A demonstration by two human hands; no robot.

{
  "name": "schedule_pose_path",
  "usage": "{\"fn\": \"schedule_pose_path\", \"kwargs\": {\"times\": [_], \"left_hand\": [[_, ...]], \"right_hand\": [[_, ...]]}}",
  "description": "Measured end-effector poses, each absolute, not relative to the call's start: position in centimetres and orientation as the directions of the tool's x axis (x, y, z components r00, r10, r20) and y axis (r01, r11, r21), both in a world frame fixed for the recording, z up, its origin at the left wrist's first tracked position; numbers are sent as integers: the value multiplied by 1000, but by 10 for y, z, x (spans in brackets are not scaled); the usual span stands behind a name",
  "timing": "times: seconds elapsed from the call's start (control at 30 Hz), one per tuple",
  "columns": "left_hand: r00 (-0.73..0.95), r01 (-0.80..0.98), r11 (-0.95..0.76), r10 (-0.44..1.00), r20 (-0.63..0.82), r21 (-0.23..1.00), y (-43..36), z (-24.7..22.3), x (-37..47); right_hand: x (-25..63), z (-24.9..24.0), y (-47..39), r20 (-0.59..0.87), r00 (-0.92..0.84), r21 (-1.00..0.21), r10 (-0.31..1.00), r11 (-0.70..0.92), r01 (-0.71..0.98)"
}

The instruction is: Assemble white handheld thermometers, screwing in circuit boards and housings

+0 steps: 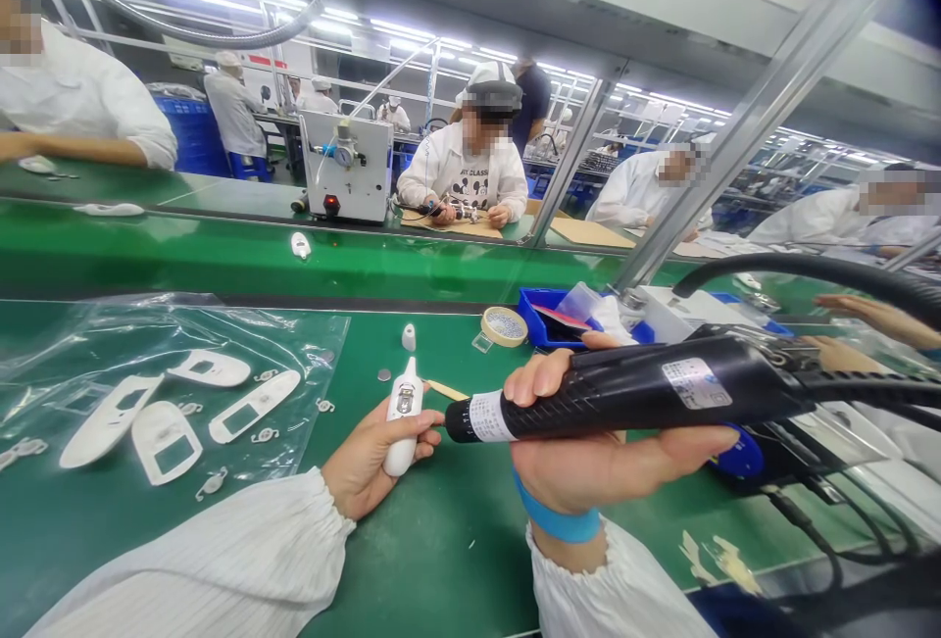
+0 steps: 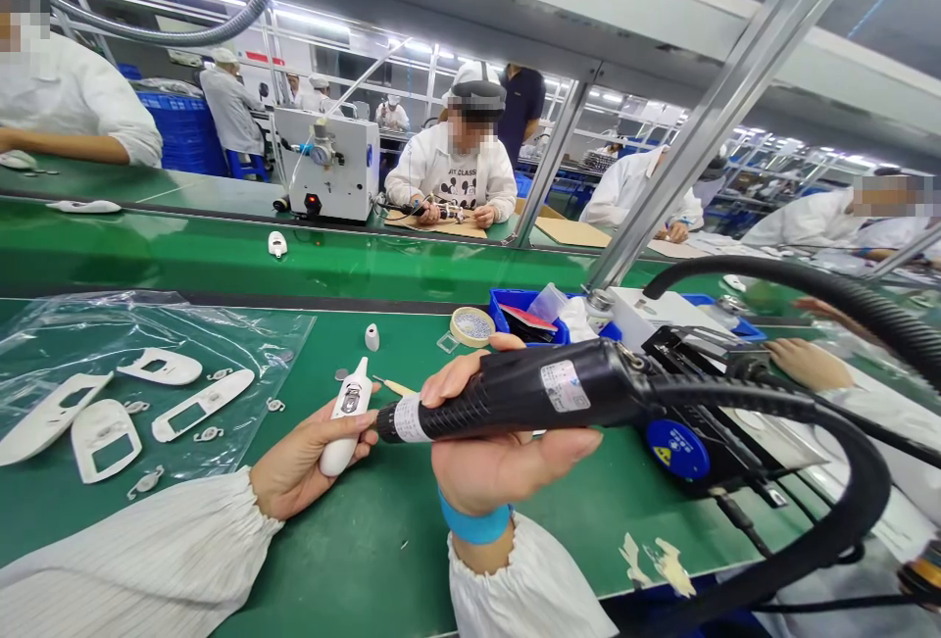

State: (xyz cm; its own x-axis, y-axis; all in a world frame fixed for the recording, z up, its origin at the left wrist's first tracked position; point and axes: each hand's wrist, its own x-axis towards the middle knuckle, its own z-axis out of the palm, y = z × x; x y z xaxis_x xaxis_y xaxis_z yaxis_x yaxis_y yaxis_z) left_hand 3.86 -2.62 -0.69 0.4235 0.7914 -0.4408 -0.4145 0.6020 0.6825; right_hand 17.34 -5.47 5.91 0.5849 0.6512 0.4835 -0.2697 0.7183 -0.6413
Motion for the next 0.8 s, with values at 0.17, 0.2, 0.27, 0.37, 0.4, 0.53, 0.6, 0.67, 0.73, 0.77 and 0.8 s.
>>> {"fn": "schedule_pose_path", "kwargs": {"times": [0.17,0.2,0.27,0.37,0.4,0.53,0.6,0.67,0.73,0.77,0.8], "left_hand": [[419,-415,592,798,-433,690,-27,-9,37],[416,-409,579,806,-420,706,-27,-10,38],[416,-366,542,823,-387,757,-29,-12,39],[434,-265,471,838,-332,841,-33,-13,42],[441,-238,450,840,-318,860,-34,-13,43],[461,-212,402,845,-272,891,-37,-12,45],[460,-213,404,845,-274,890,-37,-12,45],[458,-212,413,843,-283,886,-37,-12,45],[459,-215,416,841,-285,883,-36,-13,44],[459,-216,415,842,-284,884,-36,-13,44],[458,-217,415,843,-283,884,-36,-13,44]], "right_hand": [[175,61,-55,472,583,-643,661,711,-285],[176,62,-55,474,585,-643,658,713,-280],[177,65,-57,492,595,-631,636,731,-260],[175,68,-60,536,574,-609,619,755,-245],[172,69,-60,551,554,-603,623,757,-252],[158,63,-60,607,455,-562,652,756,-335],[151,58,-59,628,439,-521,642,766,-376],[147,54,-58,633,435,-502,640,768,-399],[145,50,-56,632,431,-502,644,764,-404],[145,49,-55,633,424,-508,648,760,-405],[144,48,-54,633,413,-515,655,754,-407]]}}
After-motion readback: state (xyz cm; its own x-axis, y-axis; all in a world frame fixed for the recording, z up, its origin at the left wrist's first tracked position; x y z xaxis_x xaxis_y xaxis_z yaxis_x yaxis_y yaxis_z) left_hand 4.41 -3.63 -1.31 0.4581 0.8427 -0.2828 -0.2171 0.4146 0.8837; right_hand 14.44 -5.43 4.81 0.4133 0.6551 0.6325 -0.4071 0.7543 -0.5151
